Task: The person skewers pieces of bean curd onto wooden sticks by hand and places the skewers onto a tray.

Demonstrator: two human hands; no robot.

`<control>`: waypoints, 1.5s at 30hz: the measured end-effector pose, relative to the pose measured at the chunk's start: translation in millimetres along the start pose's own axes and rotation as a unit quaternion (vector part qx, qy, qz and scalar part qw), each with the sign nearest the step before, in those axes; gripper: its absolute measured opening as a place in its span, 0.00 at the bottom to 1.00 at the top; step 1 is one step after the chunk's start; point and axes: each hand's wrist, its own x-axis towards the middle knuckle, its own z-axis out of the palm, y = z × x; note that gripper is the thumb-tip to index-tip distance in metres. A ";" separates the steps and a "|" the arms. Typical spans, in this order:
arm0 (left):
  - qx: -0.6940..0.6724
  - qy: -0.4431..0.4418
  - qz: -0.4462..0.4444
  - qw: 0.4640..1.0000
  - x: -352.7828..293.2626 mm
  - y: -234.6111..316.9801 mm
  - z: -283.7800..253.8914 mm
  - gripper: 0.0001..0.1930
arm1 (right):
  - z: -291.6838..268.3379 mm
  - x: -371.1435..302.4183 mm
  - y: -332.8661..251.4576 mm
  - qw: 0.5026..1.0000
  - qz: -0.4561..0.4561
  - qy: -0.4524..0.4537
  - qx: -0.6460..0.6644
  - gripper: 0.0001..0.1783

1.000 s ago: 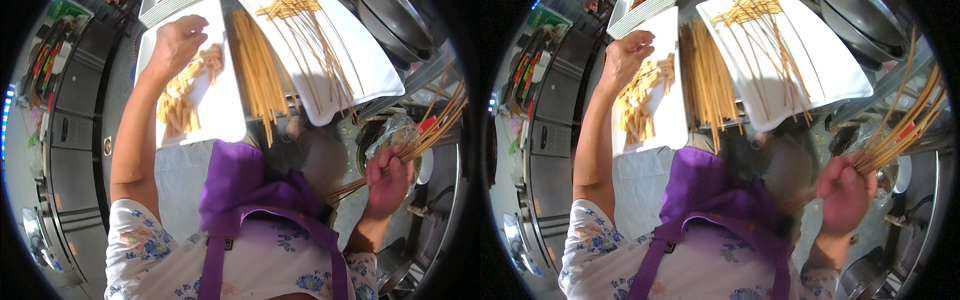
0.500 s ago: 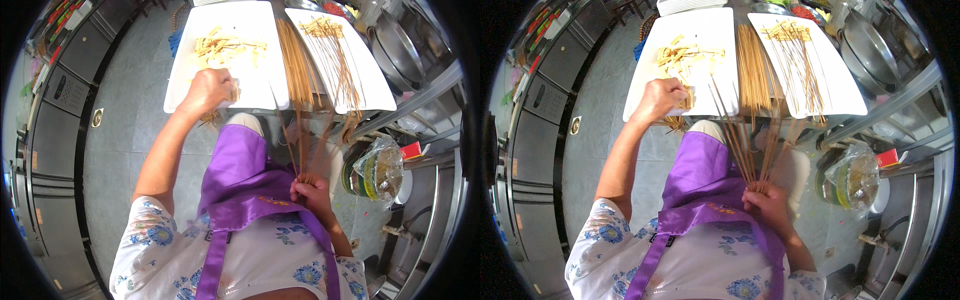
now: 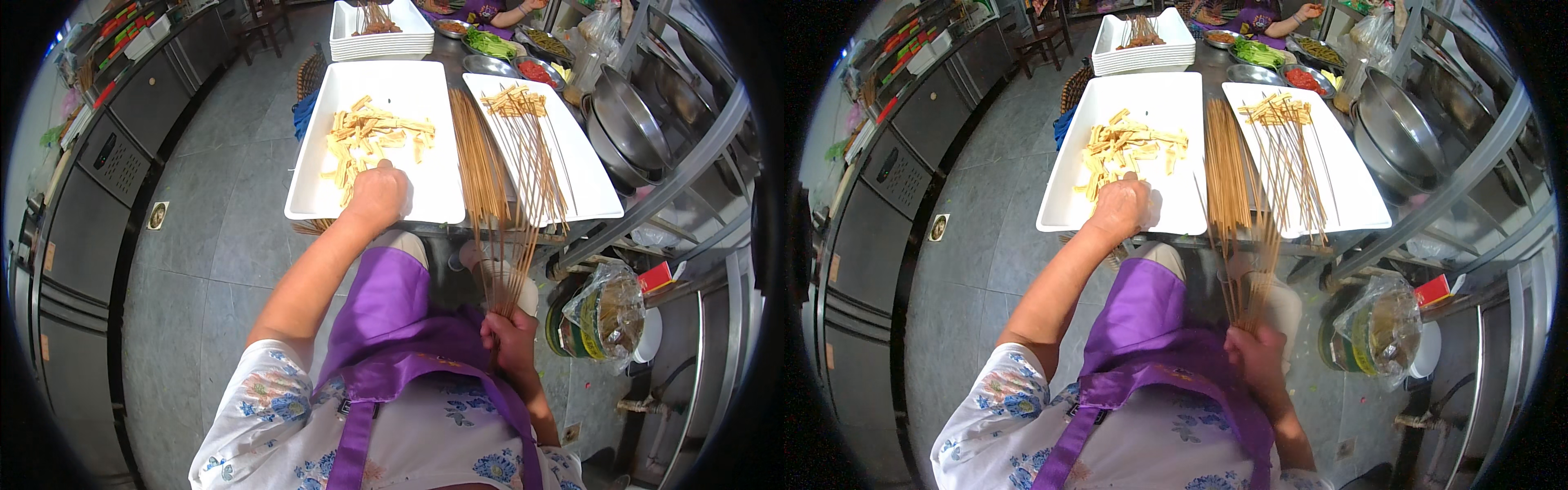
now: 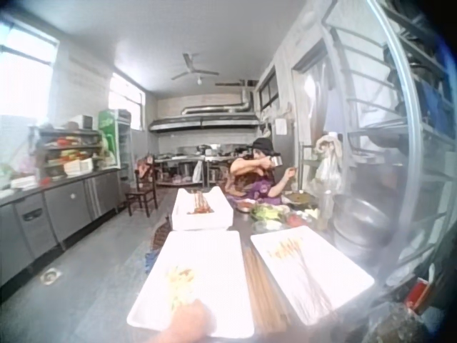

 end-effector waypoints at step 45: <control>-0.815 0.052 -0.230 0.530 -15.9 -13.8 -7.1 0.10 | 23.5 7.4 -28.5 0.992 0.048 -0.105 -0.041 0.06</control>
